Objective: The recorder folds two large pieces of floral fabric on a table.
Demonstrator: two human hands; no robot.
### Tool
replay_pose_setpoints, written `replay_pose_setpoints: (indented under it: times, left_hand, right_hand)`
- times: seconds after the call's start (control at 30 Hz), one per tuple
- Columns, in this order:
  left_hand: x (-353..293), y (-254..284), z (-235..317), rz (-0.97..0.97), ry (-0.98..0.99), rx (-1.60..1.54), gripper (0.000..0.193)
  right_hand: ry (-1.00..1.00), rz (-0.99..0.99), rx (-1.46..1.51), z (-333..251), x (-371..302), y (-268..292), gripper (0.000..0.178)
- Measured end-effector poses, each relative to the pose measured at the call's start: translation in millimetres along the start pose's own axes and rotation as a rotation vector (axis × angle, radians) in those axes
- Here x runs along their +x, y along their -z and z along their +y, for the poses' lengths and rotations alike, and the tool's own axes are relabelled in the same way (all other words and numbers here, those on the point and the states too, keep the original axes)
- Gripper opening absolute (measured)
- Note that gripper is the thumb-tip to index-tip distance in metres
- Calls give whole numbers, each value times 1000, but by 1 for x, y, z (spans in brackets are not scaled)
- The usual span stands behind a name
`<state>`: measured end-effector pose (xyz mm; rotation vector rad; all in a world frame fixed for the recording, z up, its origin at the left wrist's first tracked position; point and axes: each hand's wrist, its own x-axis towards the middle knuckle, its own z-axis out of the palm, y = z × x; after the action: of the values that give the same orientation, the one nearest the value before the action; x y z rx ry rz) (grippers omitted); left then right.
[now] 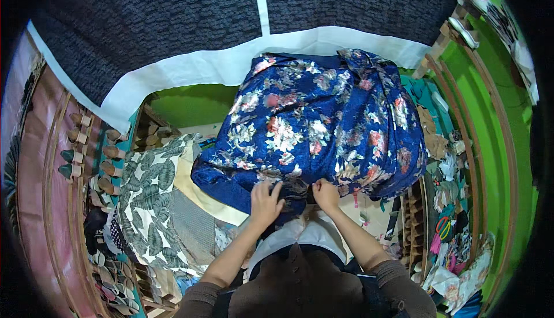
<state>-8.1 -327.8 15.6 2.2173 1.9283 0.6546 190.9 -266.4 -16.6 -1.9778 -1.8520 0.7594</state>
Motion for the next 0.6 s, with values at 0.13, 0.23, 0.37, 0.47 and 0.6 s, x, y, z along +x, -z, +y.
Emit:
replay_pose_setpoints:
  times: [0.13, 0.23, 0.37, 0.47, 0.6]
  left_hand:
    - [12, -17, 9, -77, -158, 12, 59]
    - [33, -21, 15, -71, -116, -4, 59]
    - [50, -34, 33, -104, -124, -53, 56]
    - [59, -42, 51, -113, -171, -62, 55]
    - [80, -64, 76, -74, -236, -90, 54]
  right_hand:
    - [19, -58, -76, 38, 2, -5, 27]
    - [64, -52, -12, 49, 0, 2, 27]
    - [50, -18, 117, 61, 6, 6, 24]
    - [-32, -60, 126, 65, 12, 25, 25]
    - [7, 70, 158, 85, 36, 54, 21]
